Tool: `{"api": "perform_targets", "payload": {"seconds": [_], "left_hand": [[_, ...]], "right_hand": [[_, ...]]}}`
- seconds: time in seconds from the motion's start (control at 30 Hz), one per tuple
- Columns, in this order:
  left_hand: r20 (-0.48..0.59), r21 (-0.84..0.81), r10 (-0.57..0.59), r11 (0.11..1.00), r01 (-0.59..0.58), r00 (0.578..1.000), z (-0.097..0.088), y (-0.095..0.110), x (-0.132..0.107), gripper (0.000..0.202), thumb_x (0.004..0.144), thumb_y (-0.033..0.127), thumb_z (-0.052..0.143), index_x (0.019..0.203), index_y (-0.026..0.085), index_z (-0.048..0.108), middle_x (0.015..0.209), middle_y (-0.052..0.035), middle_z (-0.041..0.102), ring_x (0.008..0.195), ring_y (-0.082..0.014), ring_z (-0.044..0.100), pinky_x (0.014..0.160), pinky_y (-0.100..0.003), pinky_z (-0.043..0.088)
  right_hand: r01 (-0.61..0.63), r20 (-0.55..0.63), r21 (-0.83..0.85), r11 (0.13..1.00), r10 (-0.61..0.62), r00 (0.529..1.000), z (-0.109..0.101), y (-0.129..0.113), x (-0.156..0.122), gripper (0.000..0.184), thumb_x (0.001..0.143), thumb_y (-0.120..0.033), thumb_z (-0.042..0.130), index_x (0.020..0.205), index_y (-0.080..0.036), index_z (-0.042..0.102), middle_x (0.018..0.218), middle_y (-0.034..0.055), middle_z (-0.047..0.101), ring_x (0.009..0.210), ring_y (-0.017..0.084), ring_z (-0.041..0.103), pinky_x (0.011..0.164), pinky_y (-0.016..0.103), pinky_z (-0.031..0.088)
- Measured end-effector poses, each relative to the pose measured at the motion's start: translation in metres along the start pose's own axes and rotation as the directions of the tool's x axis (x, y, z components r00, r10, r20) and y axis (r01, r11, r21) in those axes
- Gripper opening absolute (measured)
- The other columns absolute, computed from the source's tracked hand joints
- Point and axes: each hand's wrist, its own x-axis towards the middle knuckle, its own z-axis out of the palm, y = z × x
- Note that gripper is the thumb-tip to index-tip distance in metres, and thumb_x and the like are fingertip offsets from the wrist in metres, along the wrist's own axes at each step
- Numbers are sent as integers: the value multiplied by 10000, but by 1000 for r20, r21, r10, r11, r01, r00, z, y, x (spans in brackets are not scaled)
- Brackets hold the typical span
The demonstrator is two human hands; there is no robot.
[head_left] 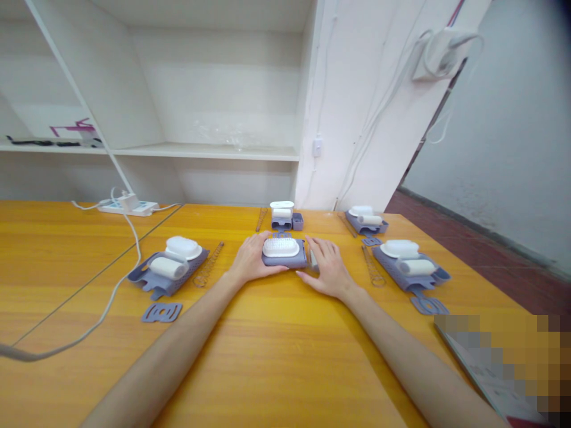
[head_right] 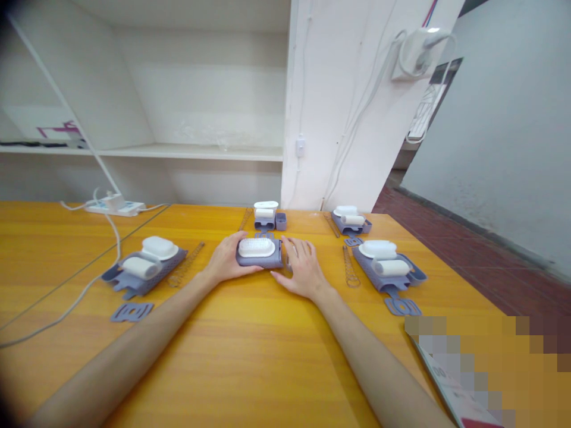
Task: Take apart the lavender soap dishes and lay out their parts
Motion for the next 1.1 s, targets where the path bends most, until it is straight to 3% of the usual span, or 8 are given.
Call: {"api": "perform_targets", "payload": {"seconds": [0.1, 0.27, 0.5, 0.63, 0.73, 0.83, 1.1], "left_hand": [[35, -33, 90, 995, -89, 995, -3, 2, 0, 834, 586, 642, 688, 1235, 195, 414, 1111, -121, 596, 1005, -281, 582, 886, -438, 459], [58, -10, 207, 978, -207, 977, -6, 5, 2, 786, 616, 627, 668, 1231, 199, 431, 1100, -131, 607, 1018, -290, 576, 903, -466, 436], [-36, 86, 302, 951, -298, 953, -2, 26, -1, 616, 689, 568, 635, 1165, 206, 491, 1196, -155, 568, 1120, -309, 527, 984, -519, 366], [-78, 103, 209, 974, -201, 975, 3, 40, -3, 585, 711, 556, 623, 1159, 205, 488, 1144, -139, 583, 1076, -306, 535, 953, -506, 390], [-153, 94, 43, 995, -29, 987, 7, 48, -2, 729, 659, 613, 645, 1215, 187, 442, 1205, -167, 532, 1119, -339, 491, 965, -534, 374], [-218, 85, -109, 988, 130, 970, 9, 51, 0, 781, 617, 639, 664, 1209, 179, 446, 1249, -185, 479, 1150, -365, 451, 966, -559, 366], [-145, 128, -126, 981, 145, 981, 7, 55, 2, 486, 696, 510, 634, 1070, 205, 570, 1131, -133, 550, 1104, -340, 453, 926, -522, 398]], "right_hand": [[28, 40, 76, 997, -31, 999, 2, -3, 0, 778, 765, -515, 595, 1385, -131, 323, 1304, 161, 472, 1196, 299, 410, 1020, 485, 289], [42, 24, 125, 991, -45, 999, 4, -5, -1, 745, 737, -477, 643, 1351, -147, 382, 1190, 143, 538, 1080, 276, 488, 939, 440, 390], [111, -27, 57, 992, -109, 994, 5, -12, -1, 700, 756, -473, 605, 1336, -131, 414, 1120, 159, 540, 1022, 300, 484, 871, 461, 405], [139, -32, 24, 990, -138, 990, 6, -15, -1, 645, 767, -426, 583, 1314, -115, 439, 1108, 163, 536, 1026, 302, 473, 872, 462, 399], [134, -36, 15, 991, -134, 990, 6, -15, 0, 624, 774, -405, 580, 1309, -116, 440, 1109, 164, 535, 1030, 300, 471, 882, 462, 396], [113, -43, 9, 994, -113, 993, 7, -15, 1, 625, 785, -418, 584, 1314, -123, 431, 1124, 166, 537, 1036, 298, 474, 887, 459, 394], [111, -18, 9, 994, -111, 994, 8, -18, 3, 639, 773, -457, 597, 1289, -110, 449, 1079, 162, 559, 1021, 297, 490, 895, 458, 383]]}}
